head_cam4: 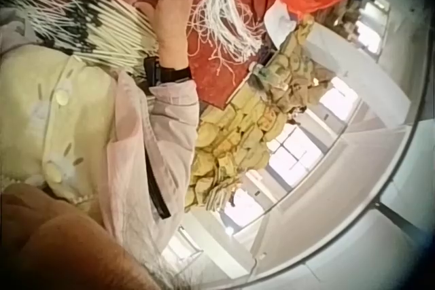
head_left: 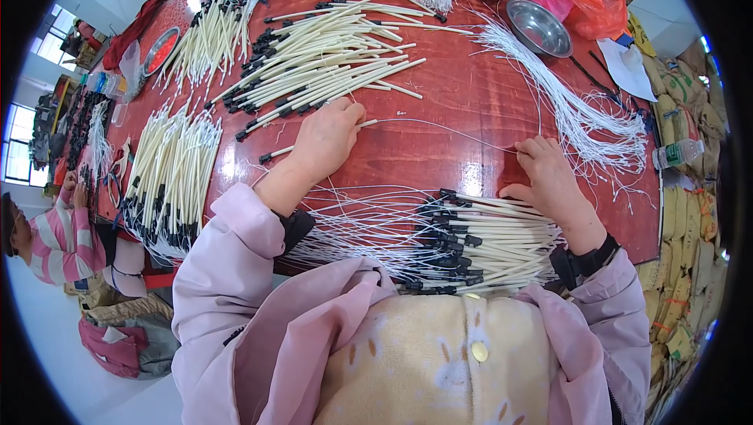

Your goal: The person threads a white cord through a plastic tube and slides it down to a black cap at the end. They repeat this process for each tube, occasionally moving finished pieces aside and picking up new components from the table.

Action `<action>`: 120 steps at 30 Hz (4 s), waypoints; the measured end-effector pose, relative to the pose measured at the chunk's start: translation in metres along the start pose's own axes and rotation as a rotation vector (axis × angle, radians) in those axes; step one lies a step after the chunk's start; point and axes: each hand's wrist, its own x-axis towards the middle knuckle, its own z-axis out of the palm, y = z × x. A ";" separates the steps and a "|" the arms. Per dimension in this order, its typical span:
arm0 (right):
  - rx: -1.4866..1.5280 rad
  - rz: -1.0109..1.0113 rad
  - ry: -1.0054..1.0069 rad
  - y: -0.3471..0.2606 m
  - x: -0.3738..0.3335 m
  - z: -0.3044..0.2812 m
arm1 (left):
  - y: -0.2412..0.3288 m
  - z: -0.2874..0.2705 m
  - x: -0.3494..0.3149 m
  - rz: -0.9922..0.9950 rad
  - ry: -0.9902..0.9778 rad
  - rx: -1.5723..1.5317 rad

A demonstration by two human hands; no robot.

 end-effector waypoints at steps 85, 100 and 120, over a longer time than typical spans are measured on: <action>0.197 0.082 0.079 0.021 -0.063 0.004 | 0.137 0.033 0.080 0.483 -0.211 -0.138; 0.211 0.199 0.118 0.033 -0.078 0.005 | 0.182 0.115 0.122 0.455 -0.345 -0.324; 0.118 -0.080 0.106 0.033 -0.029 -0.004 | 0.069 0.034 0.012 -0.220 -0.066 -0.280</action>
